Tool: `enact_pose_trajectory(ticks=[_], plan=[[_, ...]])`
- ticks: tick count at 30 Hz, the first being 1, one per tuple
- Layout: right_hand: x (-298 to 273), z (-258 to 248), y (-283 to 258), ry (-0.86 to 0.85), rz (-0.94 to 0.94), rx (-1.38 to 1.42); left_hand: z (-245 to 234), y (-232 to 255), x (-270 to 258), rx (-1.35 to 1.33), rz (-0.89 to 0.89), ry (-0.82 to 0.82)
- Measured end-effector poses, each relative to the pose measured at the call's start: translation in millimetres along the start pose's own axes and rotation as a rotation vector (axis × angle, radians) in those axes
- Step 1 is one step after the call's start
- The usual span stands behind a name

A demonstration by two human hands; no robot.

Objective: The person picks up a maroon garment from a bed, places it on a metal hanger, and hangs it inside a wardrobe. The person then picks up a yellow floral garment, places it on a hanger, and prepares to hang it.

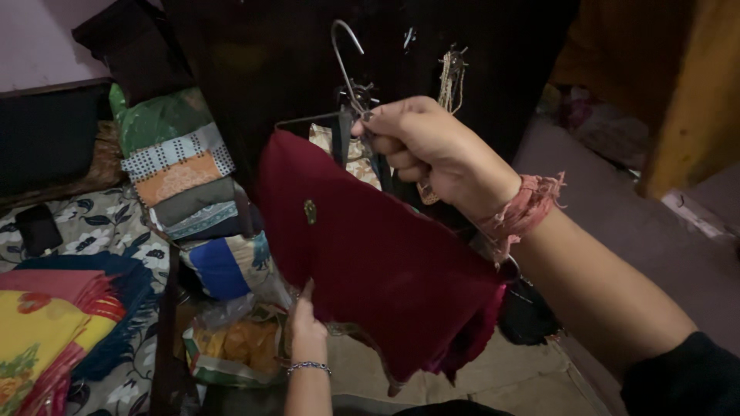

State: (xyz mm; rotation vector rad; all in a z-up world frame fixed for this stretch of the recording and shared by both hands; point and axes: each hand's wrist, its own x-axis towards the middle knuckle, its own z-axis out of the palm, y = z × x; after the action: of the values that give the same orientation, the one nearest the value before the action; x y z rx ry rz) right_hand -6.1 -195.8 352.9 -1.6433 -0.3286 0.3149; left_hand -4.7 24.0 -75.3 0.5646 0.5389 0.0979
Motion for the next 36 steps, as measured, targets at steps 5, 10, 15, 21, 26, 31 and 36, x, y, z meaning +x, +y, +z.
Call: enact_pose_trajectory(ticks=[5,10,15,21,26,31,36], plan=[[2,-3,1,0.014,0.014,0.010,8,-11,-36,0.075,-0.151,0.076],[3,-13,-6,0.011,-0.029,0.050,8,-56,-51,0.232,-0.195,-0.206],[-1,-18,-13,0.102,-0.058,0.008,15,-46,-40,0.158,-0.165,0.018],[2,-22,-19,0.123,-0.063,0.023,4,-59,-61,0.068,-0.190,-0.302],[3,-26,-21,0.111,-0.082,-0.014,11,-70,-68,0.527,-0.221,-0.559],[1,-26,-17,0.123,-0.110,0.015,19,-57,-72,0.175,-0.192,-0.252],[4,-25,-16,0.163,-0.081,0.004,20,-49,-84,0.116,-0.249,-0.391]])
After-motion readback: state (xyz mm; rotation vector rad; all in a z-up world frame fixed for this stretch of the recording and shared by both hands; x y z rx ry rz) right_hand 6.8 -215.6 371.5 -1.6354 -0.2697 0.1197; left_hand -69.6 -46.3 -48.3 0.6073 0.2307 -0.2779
